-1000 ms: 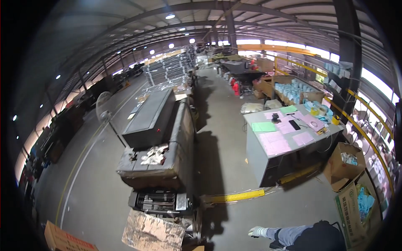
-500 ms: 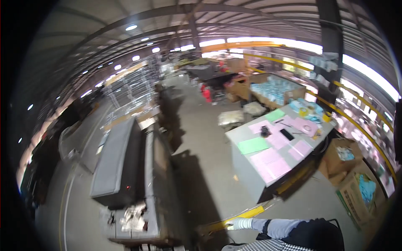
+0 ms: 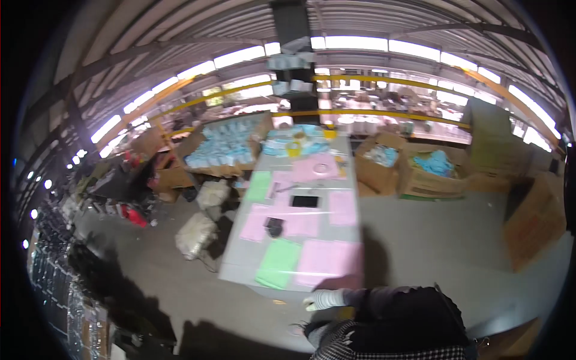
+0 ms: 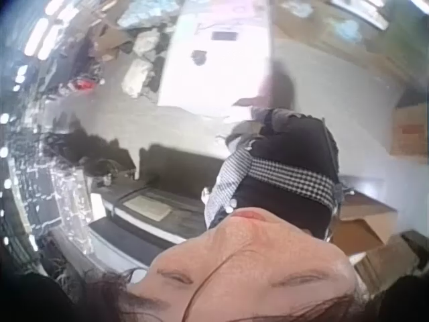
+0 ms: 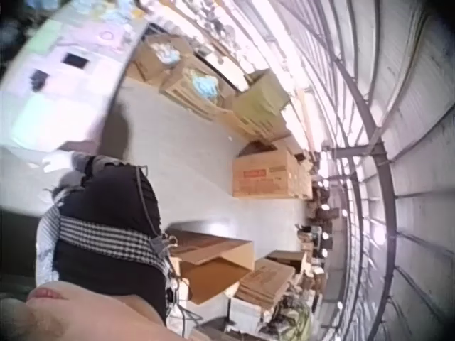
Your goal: The person is stacking long, thin cardboard boxes from a table onto a large pile and organizing packing materials in a factory.
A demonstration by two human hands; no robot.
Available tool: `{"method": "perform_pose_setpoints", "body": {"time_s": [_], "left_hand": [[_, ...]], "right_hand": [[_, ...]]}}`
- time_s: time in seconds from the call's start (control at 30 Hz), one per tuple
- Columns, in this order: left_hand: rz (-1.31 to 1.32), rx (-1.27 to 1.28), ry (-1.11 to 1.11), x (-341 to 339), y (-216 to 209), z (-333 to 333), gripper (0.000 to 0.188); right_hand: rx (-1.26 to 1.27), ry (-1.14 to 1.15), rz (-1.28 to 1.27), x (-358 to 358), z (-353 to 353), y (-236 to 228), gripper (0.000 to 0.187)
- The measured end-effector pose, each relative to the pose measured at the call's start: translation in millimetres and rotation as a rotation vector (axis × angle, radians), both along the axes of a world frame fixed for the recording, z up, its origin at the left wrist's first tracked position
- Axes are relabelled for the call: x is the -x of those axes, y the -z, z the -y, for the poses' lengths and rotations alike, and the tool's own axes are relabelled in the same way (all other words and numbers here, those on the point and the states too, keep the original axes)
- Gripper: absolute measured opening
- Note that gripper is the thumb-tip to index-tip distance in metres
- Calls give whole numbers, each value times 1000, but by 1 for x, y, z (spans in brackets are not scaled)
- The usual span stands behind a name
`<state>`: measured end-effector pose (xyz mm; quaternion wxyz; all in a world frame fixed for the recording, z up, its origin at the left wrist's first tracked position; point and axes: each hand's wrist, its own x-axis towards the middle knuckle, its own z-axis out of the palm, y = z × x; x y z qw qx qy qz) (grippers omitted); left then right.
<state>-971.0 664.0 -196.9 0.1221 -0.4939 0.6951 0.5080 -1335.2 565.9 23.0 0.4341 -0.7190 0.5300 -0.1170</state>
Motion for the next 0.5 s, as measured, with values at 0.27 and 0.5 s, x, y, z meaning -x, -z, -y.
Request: {"method": "perform_pose_setpoints", "body": {"time_s": [0.27, 0.5], "left_hand": [[150, -52, -1030, -249, -60, 15, 39], [246, -149, -1245, -343, -52, 105, 41]], "right_hand": [[183, -253, -63, -287, 330, -58, 49], [0, -660, 432, -616, 496, -119, 46]]}}
